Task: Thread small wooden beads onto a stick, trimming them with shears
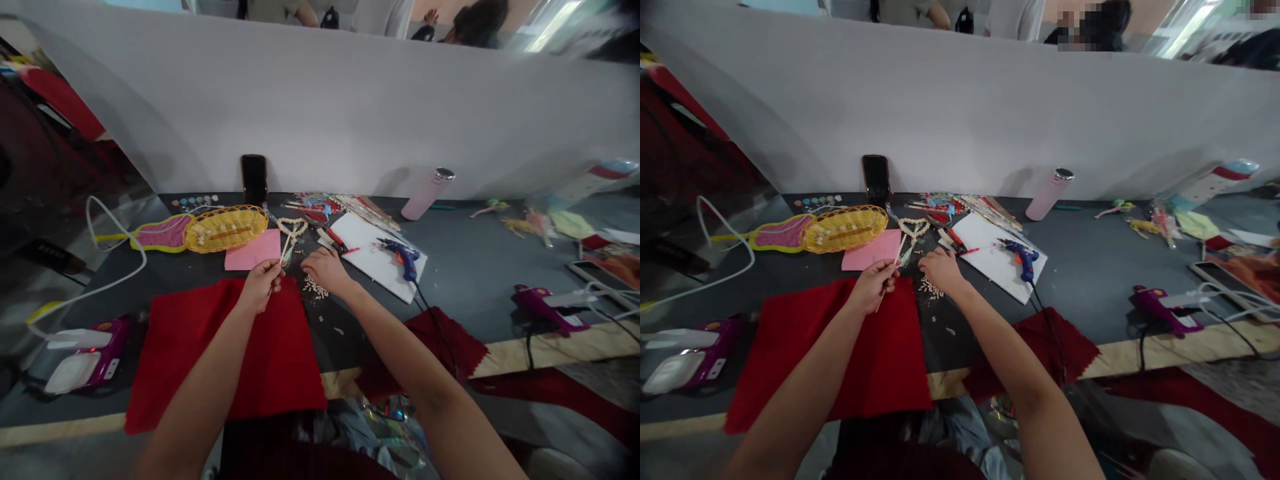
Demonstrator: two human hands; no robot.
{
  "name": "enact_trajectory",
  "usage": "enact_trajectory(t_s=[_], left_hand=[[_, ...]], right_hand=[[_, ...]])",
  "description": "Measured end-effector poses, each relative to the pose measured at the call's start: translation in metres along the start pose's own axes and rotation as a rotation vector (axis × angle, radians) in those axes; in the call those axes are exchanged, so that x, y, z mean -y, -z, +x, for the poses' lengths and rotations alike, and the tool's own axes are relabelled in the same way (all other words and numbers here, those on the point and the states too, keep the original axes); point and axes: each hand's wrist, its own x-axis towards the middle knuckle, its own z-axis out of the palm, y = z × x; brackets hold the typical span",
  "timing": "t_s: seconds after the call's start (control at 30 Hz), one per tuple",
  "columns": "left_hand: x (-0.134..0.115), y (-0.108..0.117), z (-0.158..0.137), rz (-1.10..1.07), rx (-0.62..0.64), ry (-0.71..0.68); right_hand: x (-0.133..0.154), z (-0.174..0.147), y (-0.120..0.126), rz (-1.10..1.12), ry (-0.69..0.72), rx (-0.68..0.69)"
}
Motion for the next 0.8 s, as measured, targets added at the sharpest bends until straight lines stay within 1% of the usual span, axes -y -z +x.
enact_trajectory(t_s=[0.2, 0.3, 0.4, 0.5, 0.57, 0.63, 0.7, 0.8], left_hand=[[0.001, 0.001, 0.001, 0.023, -0.002, -0.008], [0.004, 0.003, 0.003, 0.015, 0.003, -0.008], [0.007, 0.005, 0.005, 0.016, -0.004, -0.005], [0.006, 0.004, 0.005, 0.010, -0.003, -0.006], [0.004, 0.002, 0.004, 0.012, -0.005, -0.004], [0.001, 0.000, 0.002, 0.021, -0.017, -0.001], [-0.002, -0.001, -0.001, 0.031, -0.027, 0.000], [-0.005, -0.003, -0.003, 0.044, -0.030, 0.005]], right_hand=[[0.008, 0.011, 0.005, -0.115, -0.087, 0.087], [0.009, 0.017, 0.005, -0.138, -0.101, 0.077], [0.009, 0.027, 0.004, -0.153, -0.117, 0.036], [0.008, 0.037, 0.001, -0.156, -0.124, 0.010], [0.006, 0.038, -0.001, -0.154, -0.123, 0.000], [0.002, 0.032, -0.002, -0.127, -0.104, -0.026], [-0.004, 0.018, -0.002, -0.059, -0.057, -0.046], [-0.014, -0.012, 0.000, 0.077, 0.057, -0.007]])
